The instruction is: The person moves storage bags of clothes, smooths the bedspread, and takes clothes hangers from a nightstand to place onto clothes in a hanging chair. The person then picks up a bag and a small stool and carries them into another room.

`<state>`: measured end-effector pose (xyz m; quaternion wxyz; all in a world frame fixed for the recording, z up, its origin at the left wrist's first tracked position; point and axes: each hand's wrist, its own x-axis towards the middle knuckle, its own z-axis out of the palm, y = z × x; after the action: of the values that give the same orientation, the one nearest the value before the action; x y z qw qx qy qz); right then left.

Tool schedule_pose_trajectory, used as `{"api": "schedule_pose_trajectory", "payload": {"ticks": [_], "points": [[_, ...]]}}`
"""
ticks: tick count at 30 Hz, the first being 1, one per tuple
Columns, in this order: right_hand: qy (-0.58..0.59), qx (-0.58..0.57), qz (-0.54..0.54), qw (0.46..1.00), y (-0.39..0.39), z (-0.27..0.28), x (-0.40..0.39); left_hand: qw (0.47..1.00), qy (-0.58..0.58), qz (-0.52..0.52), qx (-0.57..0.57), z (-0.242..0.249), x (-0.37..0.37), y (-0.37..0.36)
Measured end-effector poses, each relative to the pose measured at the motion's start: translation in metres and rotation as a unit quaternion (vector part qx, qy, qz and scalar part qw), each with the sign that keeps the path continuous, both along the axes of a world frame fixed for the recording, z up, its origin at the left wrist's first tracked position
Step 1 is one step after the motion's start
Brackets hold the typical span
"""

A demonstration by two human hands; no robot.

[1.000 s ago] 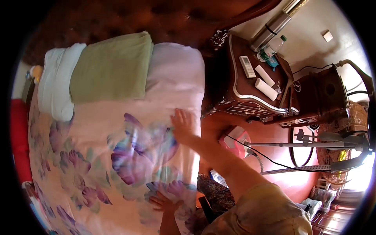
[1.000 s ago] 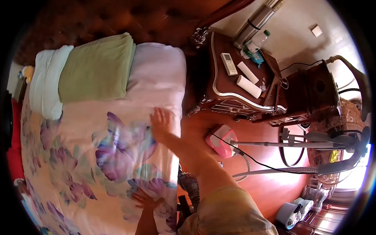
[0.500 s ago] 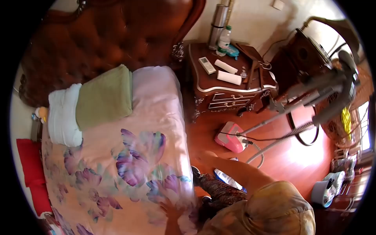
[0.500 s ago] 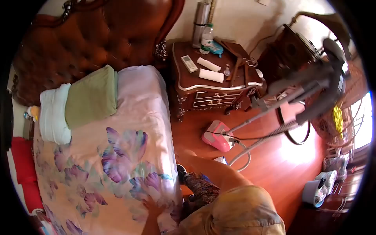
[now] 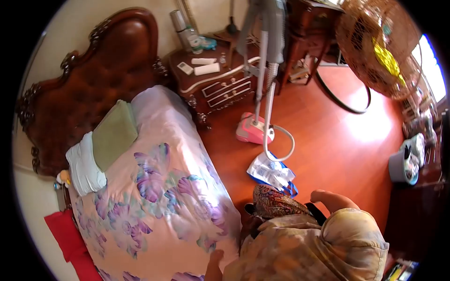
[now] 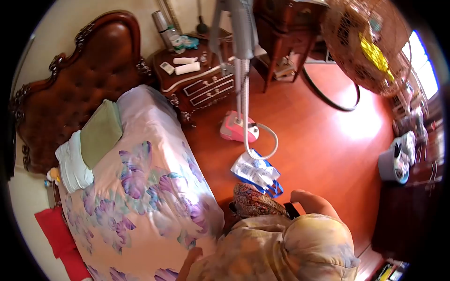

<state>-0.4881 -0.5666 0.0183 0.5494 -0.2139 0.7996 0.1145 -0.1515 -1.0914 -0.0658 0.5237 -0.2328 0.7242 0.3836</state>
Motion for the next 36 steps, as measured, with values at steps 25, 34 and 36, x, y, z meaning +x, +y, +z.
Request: {"api": "schedule_pose_trajectory", "payload": {"ticks": [25, 34, 36], "points": [[0.139, -0.071, -0.418, 0.895, 0.441, 0.044, 0.078, 0.992, 0.122, -0.04, -0.009, 0.147, -0.324, 0.48], [0.183, -0.097, -0.721, 0.661, 0.556, 0.04, 0.078, 0.943, 0.319, -0.096, -0.022, 0.193, -0.442, 0.612], [0.247, -0.13, -0.649, 0.708, 0.55, 0.027, 0.064, 0.945, 0.308, -0.098, -0.046, 0.176, -0.445, 0.607]]}}
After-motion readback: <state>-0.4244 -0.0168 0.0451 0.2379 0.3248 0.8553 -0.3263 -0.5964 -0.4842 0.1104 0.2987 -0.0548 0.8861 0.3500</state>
